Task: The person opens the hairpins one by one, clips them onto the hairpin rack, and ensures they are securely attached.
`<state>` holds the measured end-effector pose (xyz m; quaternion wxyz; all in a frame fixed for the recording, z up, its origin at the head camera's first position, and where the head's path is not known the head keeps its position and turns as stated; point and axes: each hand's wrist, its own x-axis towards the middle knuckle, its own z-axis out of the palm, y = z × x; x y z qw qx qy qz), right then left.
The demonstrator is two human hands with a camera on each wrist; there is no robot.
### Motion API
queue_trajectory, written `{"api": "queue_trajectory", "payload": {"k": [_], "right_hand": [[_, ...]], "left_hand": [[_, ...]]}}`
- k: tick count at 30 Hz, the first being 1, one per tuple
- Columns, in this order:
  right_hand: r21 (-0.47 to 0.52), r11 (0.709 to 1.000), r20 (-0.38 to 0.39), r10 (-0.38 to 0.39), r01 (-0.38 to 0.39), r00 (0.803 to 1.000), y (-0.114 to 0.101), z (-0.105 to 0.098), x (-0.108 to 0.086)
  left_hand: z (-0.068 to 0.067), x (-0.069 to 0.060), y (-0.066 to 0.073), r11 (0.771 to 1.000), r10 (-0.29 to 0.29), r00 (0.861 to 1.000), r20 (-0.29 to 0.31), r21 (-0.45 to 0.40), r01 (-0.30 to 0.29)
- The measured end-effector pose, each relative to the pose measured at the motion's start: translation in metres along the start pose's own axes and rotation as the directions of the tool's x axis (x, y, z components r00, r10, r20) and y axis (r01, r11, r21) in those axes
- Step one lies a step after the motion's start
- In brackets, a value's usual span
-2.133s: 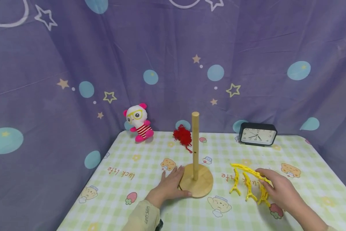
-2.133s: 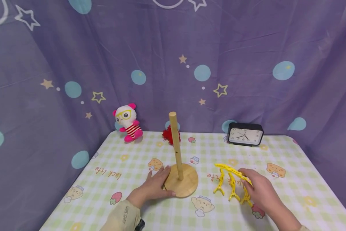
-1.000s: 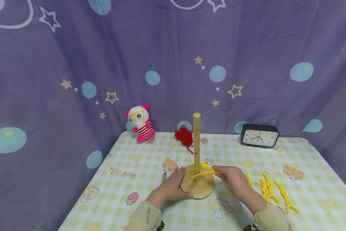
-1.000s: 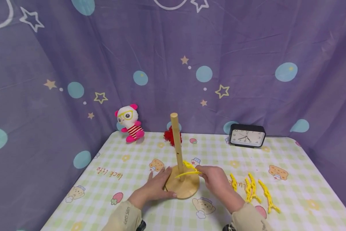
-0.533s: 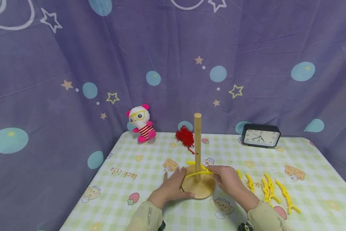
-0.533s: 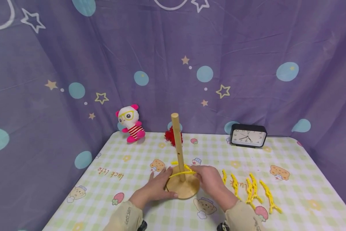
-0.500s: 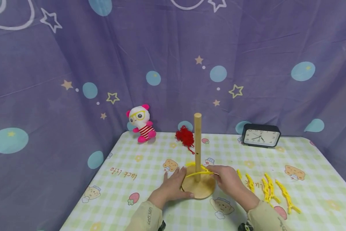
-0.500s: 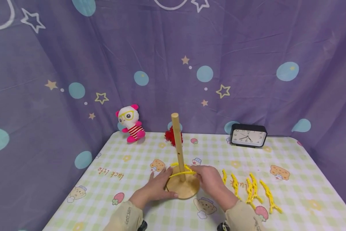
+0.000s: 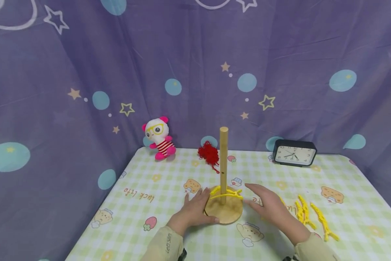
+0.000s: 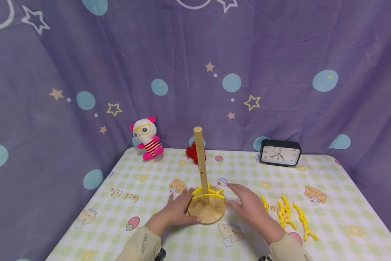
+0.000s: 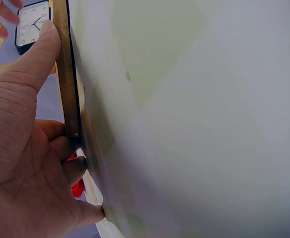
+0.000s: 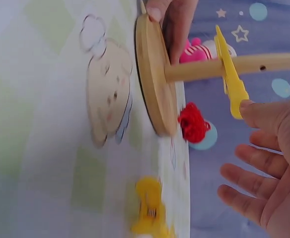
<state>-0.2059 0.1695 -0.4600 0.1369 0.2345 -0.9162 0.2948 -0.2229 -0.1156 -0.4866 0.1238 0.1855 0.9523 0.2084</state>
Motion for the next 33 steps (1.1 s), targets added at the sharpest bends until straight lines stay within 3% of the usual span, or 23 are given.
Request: {"api": "queue_trajectory", "payload": {"k": [8, 14, 23, 33], "right_hand": [[-0.026, 0.994, 0.017, 0.104, -0.103, 0.994, 0.018, -0.029, -0.026], [-0.075, 0.975, 0.037, 0.213, -0.210, 0.976, 0.036, -0.050, -0.048], [-0.175, 0.926, 0.087, 0.352, -0.333, 0.932, 0.066, -0.073, -0.078], [-0.295, 0.853, 0.127, 0.481, -0.430, 0.867, 0.099, -0.088, -0.105]], "left_hand": [[-0.001, 0.001, 0.001, 1.000, -0.005, 1.000, 0.003, 0.005, 0.005], [0.000, 0.002, 0.002, 1.000, -0.020, 1.000, 0.009, 0.002, 0.020], [0.001, 0.002, -0.001, 1.000, -0.029, 1.000, 0.006, 0.006, 0.029], [0.003, 0.003, -0.002, 1.000, -0.016, 1.000, 0.006, 0.018, 0.016]]}}
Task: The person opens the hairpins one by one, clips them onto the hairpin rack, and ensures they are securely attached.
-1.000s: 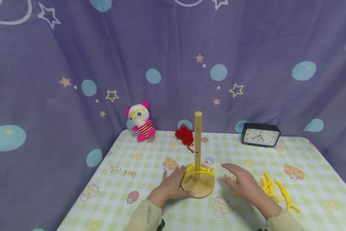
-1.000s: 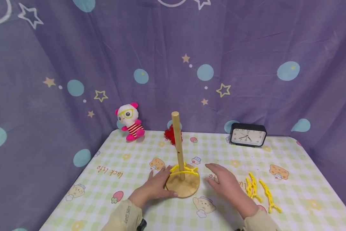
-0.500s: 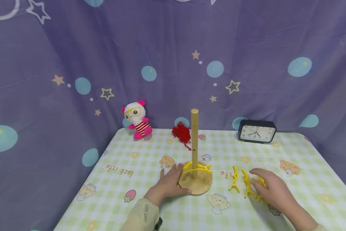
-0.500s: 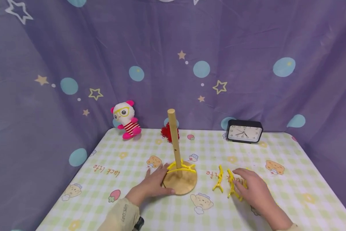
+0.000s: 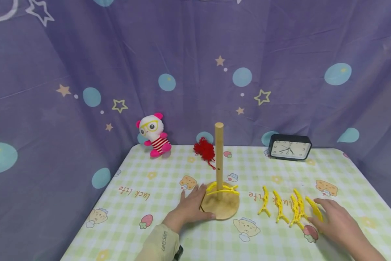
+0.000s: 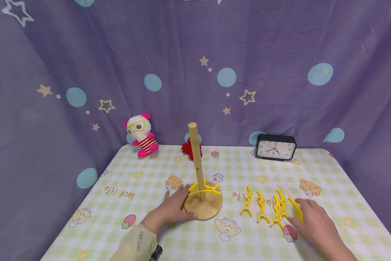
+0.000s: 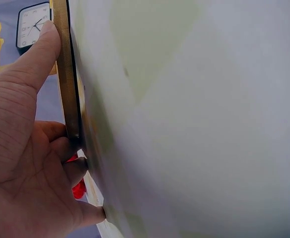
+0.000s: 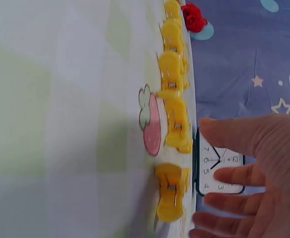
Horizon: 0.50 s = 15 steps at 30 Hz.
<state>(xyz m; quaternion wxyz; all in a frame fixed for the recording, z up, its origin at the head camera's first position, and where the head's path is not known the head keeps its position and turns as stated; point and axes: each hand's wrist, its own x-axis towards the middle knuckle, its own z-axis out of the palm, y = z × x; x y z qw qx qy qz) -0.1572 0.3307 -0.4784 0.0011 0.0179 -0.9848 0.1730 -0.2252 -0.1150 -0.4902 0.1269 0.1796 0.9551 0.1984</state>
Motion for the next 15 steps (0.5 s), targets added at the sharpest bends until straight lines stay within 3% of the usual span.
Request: {"api": "queue_trajectory", "payload": {"k": [3, 8, 15], "right_hand": [[-0.027, 0.998, 0.081, 0.055, -0.053, 0.995, 0.009, 0.001, -0.001], [-0.053, 0.990, 0.229, 0.143, -0.134, 0.963, 0.016, 0.004, -0.005], [-0.061, 0.985, 0.279, 0.171, -0.160, 0.945, 0.020, 0.007, -0.008]], "left_hand": [[-0.001, 0.000, 0.001, 1.000, 0.000, 1.000, -0.001, 0.003, 0.000], [0.000, 0.000, 0.000, 1.000, 0.004, 1.000, -0.004, 0.004, -0.004], [0.001, 0.000, -0.001, 1.000, 0.003, 1.000, -0.002, 0.000, -0.003]]}}
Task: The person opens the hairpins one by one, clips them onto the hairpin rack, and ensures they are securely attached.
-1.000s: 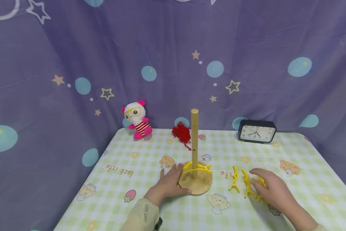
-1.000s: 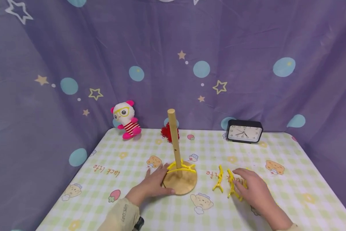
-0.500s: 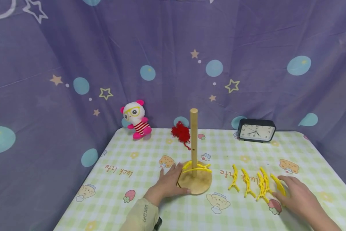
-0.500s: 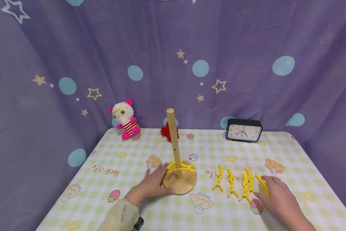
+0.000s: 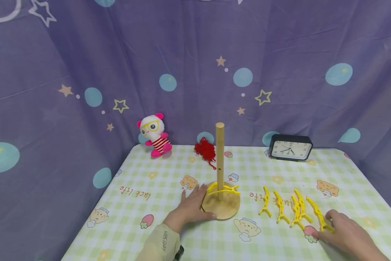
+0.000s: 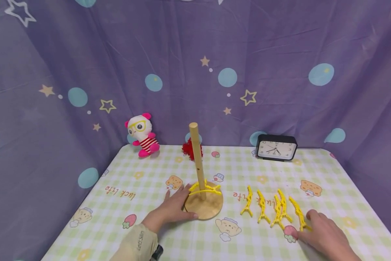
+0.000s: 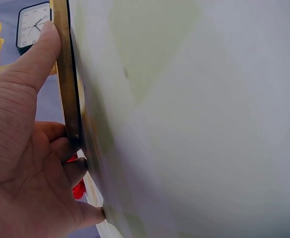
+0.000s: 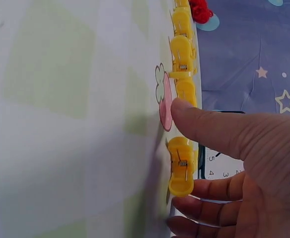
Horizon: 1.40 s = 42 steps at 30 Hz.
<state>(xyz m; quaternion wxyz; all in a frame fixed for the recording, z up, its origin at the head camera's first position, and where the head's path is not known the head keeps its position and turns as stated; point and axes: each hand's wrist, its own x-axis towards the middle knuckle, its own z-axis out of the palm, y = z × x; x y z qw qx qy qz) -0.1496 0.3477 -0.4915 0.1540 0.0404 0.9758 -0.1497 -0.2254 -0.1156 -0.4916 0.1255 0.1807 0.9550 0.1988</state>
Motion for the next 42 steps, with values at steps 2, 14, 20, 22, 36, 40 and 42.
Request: {"api": "queue_trajectory", "payload": {"k": [2, 14, 20, 22, 36, 40, 42], "right_hand": [[0.011, 1.000, 0.014, 0.009, -0.009, 1.000, 0.000, 0.000, -0.001], [-0.020, 0.999, -0.037, -0.043, 0.043, 0.998, 0.003, 0.006, 0.002], [0.005, 1.000, -0.052, -0.027, 0.027, 0.998, 0.003, 0.000, -0.001], [0.019, 1.000, -0.066, -0.003, 0.004, 0.998, 0.001, -0.005, -0.003], [0.106, 0.980, -0.358, -0.122, 0.170, 0.926, -0.026, -0.026, -0.004], [0.124, 0.965, -0.378, -0.169, 0.230, 0.910, -0.044, -0.030, -0.002], [0.131, 0.958, -0.378, -0.189, 0.254, 0.906, -0.053, -0.033, -0.001]], "left_hand": [[0.000, 0.000, 0.000, 1.000, -0.003, 1.000, 0.002, 0.000, 0.003], [-0.001, -0.001, 0.000, 1.000, -0.012, 1.000, 0.005, -0.008, 0.012], [0.000, -0.001, 0.000, 1.000, -0.006, 1.000, 0.005, -0.002, 0.006], [-0.001, -0.001, 0.000, 1.000, 0.000, 1.000, 0.005, -0.003, 0.000], [-0.003, -0.002, 0.002, 1.000, -0.003, 1.000, 0.010, -0.022, 0.003], [-0.002, -0.001, 0.001, 1.000, -0.006, 1.000, 0.008, -0.024, 0.006], [-0.001, -0.001, 0.001, 1.000, -0.004, 1.000, 0.005, -0.021, 0.004]]}}
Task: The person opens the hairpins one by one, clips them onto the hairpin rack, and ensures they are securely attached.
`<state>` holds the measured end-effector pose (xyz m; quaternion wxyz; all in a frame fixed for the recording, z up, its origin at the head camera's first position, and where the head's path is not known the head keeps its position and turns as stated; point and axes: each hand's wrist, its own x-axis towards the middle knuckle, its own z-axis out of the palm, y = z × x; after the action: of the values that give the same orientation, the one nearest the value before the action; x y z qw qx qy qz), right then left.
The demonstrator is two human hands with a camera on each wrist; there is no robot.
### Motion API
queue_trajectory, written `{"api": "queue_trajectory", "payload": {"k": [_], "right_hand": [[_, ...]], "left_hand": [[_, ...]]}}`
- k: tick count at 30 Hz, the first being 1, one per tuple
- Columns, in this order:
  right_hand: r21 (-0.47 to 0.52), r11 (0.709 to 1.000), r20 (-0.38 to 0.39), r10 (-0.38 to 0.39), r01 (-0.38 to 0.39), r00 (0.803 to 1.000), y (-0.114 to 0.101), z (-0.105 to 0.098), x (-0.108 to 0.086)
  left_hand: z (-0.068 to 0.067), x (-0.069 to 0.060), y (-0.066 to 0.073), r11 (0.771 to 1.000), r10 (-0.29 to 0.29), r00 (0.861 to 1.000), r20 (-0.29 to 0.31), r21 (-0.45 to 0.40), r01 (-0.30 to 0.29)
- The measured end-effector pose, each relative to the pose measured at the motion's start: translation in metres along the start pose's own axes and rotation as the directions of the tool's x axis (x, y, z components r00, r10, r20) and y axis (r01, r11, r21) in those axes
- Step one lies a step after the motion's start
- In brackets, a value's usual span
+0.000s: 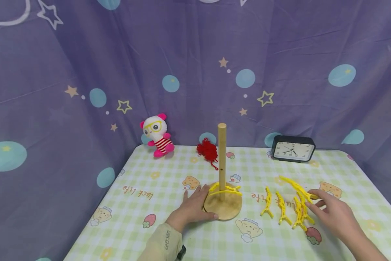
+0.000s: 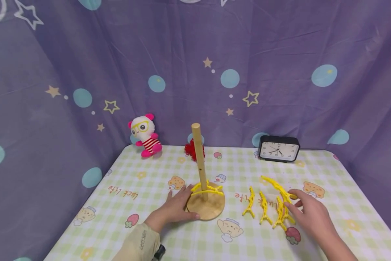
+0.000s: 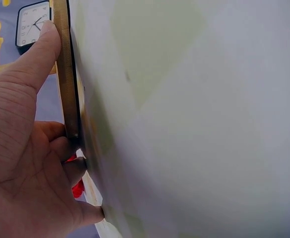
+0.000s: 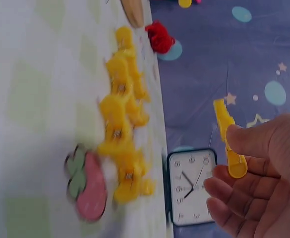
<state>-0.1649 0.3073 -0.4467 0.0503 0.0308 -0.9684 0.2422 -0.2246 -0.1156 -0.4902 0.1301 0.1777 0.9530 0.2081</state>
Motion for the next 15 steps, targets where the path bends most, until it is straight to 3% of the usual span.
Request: {"api": "queue_trajectory", "payload": {"k": [5, 15], "right_hand": [[0.042, 0.998, 0.003, -0.052, 0.051, 0.999, -0.019, 0.003, 0.005], [0.036, 0.987, -0.084, -0.151, 0.155, 0.985, -0.047, 0.013, 0.014]], "left_hand": [[0.001, 0.000, -0.001, 1.000, 0.001, 1.000, -0.004, 0.003, -0.001], [0.000, 0.000, 0.001, 1.000, 0.001, 1.000, -0.002, 0.003, -0.001]]}}
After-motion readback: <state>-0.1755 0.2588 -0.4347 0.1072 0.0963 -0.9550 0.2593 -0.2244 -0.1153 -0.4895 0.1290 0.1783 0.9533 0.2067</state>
